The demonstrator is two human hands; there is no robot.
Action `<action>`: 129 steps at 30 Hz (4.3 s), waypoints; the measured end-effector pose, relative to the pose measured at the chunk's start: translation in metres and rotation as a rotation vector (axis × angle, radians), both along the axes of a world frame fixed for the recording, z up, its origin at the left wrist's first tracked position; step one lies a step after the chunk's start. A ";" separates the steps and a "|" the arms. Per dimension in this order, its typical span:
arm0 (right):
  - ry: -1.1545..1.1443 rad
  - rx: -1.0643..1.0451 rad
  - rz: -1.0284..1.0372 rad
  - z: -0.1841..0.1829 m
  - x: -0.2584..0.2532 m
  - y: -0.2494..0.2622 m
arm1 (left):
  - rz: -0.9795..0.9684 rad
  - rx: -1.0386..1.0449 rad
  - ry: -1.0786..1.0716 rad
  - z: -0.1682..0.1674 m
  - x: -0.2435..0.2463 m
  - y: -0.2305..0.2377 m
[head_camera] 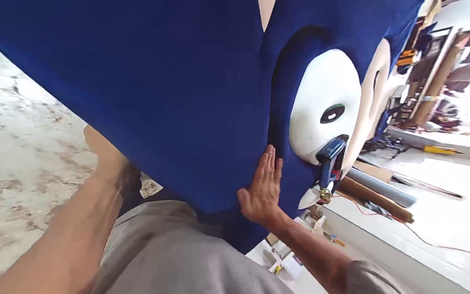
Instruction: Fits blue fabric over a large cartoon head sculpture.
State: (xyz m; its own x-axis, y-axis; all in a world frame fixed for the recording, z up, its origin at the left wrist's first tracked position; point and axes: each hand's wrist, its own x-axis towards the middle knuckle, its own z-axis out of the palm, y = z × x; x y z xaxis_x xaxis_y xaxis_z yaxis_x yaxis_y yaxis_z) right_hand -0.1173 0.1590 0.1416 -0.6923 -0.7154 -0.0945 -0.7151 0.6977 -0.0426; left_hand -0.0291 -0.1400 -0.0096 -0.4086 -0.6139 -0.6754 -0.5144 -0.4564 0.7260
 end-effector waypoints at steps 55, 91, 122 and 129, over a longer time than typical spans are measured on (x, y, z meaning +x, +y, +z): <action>-0.026 -0.325 -0.113 0.003 -0.017 0.055 | 0.074 0.267 0.104 0.118 -0.048 0.090; 0.195 -0.891 -0.716 0.014 0.070 -0.160 | -0.855 -1.390 0.928 0.206 0.049 -0.057; 0.464 -1.653 -1.105 -0.020 0.074 -0.216 | -1.348 -1.199 1.557 0.108 -0.118 -0.034; 0.450 -1.588 -1.071 -0.012 0.077 -0.212 | -1.526 -1.217 1.255 0.125 -0.116 -0.055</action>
